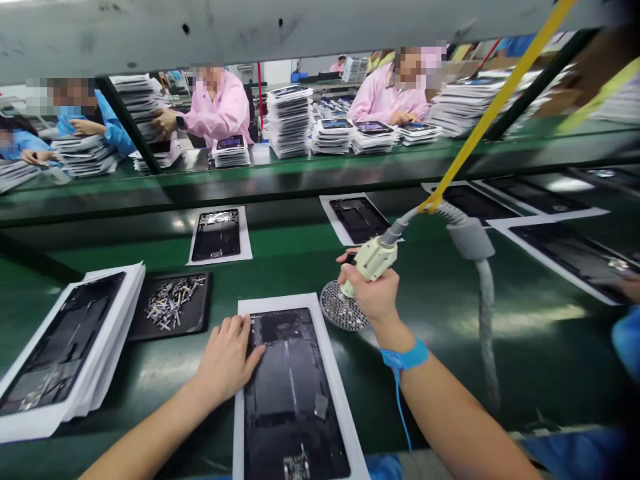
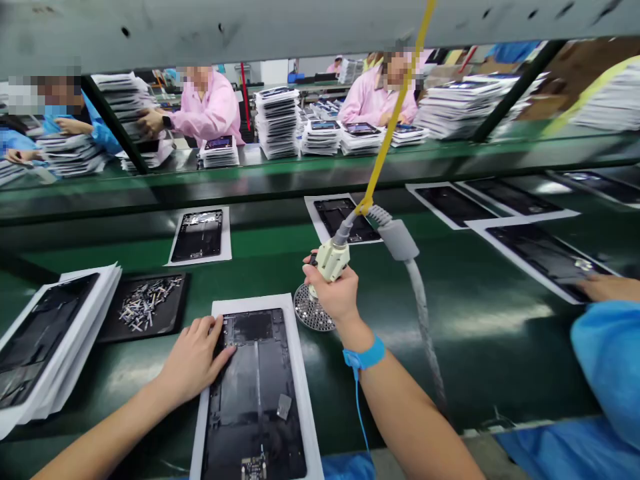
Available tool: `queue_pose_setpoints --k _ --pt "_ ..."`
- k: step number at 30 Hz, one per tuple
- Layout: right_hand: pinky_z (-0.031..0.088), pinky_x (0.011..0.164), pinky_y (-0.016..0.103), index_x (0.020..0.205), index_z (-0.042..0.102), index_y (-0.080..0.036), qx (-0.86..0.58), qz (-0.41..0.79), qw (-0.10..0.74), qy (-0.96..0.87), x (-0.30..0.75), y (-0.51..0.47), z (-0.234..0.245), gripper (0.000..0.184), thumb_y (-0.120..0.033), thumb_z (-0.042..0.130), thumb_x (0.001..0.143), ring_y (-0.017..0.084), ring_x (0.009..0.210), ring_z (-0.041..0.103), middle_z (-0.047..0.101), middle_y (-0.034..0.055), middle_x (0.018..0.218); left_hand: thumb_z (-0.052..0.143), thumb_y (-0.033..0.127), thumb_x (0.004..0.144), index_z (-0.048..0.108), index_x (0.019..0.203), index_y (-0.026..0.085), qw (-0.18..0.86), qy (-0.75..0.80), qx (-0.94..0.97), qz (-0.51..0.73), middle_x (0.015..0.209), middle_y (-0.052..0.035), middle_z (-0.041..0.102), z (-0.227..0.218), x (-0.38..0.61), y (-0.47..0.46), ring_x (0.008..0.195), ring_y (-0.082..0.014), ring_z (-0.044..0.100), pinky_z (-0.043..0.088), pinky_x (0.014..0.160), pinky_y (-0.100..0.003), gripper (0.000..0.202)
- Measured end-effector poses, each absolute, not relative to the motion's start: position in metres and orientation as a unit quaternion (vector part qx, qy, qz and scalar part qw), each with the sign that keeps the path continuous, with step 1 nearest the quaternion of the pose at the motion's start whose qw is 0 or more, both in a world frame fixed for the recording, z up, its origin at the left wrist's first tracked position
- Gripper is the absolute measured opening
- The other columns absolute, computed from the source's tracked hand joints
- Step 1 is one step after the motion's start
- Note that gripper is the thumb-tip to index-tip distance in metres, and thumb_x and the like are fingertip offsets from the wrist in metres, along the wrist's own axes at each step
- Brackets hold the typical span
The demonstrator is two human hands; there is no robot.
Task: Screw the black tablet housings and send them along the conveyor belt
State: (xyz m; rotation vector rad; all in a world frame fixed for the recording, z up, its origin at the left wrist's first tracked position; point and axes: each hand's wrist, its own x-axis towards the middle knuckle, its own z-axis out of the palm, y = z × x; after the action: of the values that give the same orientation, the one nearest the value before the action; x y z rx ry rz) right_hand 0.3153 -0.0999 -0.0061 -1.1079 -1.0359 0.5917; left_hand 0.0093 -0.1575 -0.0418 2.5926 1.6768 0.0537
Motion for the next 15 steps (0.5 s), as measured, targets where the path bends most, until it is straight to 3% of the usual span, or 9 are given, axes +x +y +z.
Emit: queue_pose_setpoints --k 4,7,11,15 --pt "0.055 0.049 0.029 0.093 0.067 -0.018 -0.500 0.269 0.683 -0.460 0.313 -0.097 -0.006 0.029 -0.037 0.078 0.074 0.012 0.049 0.061 0.075 0.0035 0.079 0.049 0.038 0.101 0.068 0.121 0.018 0.023 0.521 0.848 0.095 0.114 -0.0155 0.064 -0.038 0.020 -0.147 0.106 -0.0298 0.058 0.050 0.088 -0.042 0.033" --pt "0.056 0.051 0.030 0.093 0.067 -0.018 -0.504 0.274 0.675 -0.463 0.314 -0.099 -0.008 0.027 -0.035 0.077 0.075 0.013 0.050 0.062 0.075 0.0039 0.080 0.050 0.029 0.101 0.069 0.118 0.020 0.093 0.377 0.914 0.118 0.115 -0.0130 0.066 -0.030 0.048 -0.149 0.106 -0.0260 0.060 0.051 0.089 -0.040 0.027" --pt "0.056 0.052 0.030 0.094 0.067 -0.018 -0.505 0.275 0.674 -0.464 0.314 -0.104 -0.009 0.027 -0.035 0.076 0.075 0.012 0.049 0.061 0.075 0.0035 0.080 0.054 0.024 0.098 0.070 0.116 0.023 0.156 0.212 0.960 0.096 0.115 -0.0099 0.067 -0.026 0.091 -0.162 0.110 -0.0240 0.061 0.051 0.090 -0.038 0.024" --pt "0.056 0.051 0.029 0.096 0.067 -0.018 -0.501 0.270 0.671 -0.475 0.312 -0.106 -0.010 0.027 -0.035 0.076 0.076 0.012 0.050 0.061 0.074 0.0028 0.079 0.053 0.013 0.092 0.069 0.117 0.021 0.134 0.246 0.954 0.107 0.117 -0.0108 0.067 -0.037 0.103 -0.156 0.113 -0.0256 0.059 0.051 0.095 -0.041 0.031"
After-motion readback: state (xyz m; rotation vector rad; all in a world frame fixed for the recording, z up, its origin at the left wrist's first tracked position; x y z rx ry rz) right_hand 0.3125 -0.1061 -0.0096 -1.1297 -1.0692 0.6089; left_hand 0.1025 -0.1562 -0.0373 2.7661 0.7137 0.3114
